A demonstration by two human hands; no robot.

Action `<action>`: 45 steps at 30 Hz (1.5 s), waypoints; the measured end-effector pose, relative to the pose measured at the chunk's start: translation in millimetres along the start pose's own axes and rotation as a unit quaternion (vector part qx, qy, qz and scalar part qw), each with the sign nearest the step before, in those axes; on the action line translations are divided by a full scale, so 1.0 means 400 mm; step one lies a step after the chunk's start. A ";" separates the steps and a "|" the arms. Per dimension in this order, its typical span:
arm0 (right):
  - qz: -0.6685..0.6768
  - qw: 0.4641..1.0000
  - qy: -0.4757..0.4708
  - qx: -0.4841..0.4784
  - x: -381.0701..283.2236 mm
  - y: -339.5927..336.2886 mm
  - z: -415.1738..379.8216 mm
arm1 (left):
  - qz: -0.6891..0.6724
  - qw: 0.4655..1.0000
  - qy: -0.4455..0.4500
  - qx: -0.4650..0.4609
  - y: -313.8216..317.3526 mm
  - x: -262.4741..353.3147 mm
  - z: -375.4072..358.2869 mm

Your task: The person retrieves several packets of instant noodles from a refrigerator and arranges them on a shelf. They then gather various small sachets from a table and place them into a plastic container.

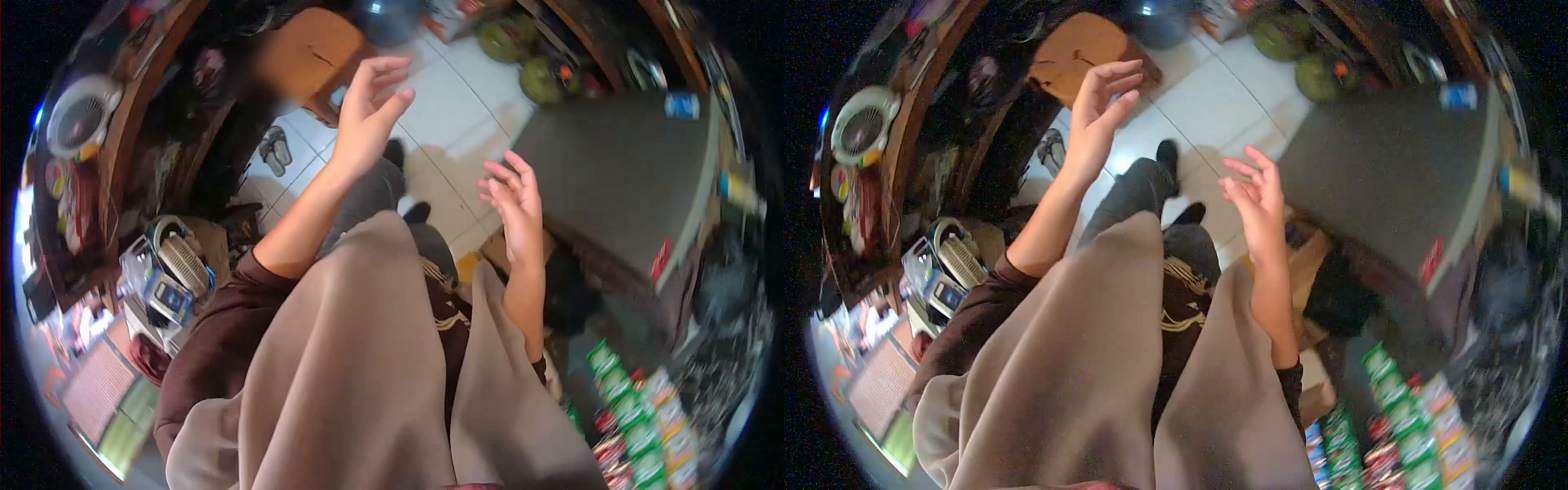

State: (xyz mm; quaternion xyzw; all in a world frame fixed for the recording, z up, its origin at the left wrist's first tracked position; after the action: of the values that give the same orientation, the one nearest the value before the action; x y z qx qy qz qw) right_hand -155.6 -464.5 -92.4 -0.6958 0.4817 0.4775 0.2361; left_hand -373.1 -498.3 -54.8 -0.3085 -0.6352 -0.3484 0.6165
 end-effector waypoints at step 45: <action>-0.409 0.851 -0.047 -0.326 -0.593 0.863 1.381 | -0.016 0.809 -0.049 0.585 -0.632 -0.037 0.638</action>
State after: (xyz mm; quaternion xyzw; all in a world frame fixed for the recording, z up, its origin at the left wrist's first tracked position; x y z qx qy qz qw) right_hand -725.3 -70.0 -74.2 -0.8435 -0.0415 0.4997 0.1926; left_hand -724.9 -431.0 -84.7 0.1045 -0.7530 0.0948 0.6427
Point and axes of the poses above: each hand's wrist, its own z-axis towards the middle knuckle, its own y-axis out of the palm, x = y × z, the point moved 9 cm from there along z, towards the middle knuckle, and after that the axes turned 4 degrees about x, right-handed, at the moved point
